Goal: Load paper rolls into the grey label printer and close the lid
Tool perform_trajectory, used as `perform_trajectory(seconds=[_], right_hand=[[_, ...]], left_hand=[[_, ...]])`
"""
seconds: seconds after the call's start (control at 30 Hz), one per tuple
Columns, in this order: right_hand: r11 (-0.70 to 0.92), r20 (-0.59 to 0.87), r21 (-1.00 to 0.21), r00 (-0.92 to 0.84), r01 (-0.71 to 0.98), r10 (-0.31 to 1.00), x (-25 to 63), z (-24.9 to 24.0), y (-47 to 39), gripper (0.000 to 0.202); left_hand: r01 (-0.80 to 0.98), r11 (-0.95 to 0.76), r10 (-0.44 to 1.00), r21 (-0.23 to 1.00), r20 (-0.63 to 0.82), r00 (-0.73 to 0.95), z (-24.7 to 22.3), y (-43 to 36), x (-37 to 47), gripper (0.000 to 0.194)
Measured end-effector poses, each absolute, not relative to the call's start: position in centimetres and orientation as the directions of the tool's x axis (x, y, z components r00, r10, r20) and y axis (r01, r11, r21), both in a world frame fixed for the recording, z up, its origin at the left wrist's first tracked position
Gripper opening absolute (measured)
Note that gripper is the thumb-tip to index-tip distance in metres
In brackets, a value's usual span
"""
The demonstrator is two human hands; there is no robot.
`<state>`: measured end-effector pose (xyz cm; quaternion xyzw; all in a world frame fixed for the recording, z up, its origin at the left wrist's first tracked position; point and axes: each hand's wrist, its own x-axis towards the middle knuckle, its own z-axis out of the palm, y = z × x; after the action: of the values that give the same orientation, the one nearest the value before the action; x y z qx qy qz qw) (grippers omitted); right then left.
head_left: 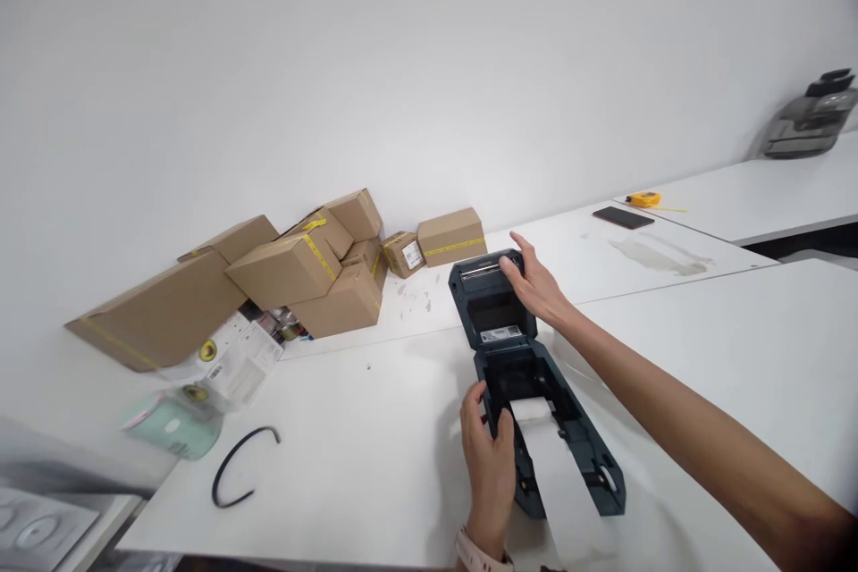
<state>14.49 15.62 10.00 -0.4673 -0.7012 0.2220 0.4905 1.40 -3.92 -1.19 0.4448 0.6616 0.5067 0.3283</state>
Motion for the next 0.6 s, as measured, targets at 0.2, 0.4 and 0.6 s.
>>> perform_trajectory(seconds=[0.2, 0.4, 0.6], right_hand=[[0.589, 0.657, -0.674, -0.004, 0.446, 0.754, 16.2, 8.9, 12.6, 0.068], [0.796, 0.916, -0.368, 0.042, 0.48, 0.398, 18.6, 8.1, 8.0, 0.023], [0.862, 0.371, -0.284, -0.781, 0.42, 0.503, 18.1, 5.4, 6.9, 0.027]], left_hand=[[0.256, 0.164, 0.933, 0.953, -0.065, -0.355, -0.6, -3.1, 0.7, 0.059], [0.285, 0.146, 0.945, 0.947, -0.049, -0.323, -0.4, -2.6, 0.3, 0.06], [0.315, 0.125, 0.945, 0.941, -0.016, -0.328, -0.8, -1.9, 0.1, 0.057]])
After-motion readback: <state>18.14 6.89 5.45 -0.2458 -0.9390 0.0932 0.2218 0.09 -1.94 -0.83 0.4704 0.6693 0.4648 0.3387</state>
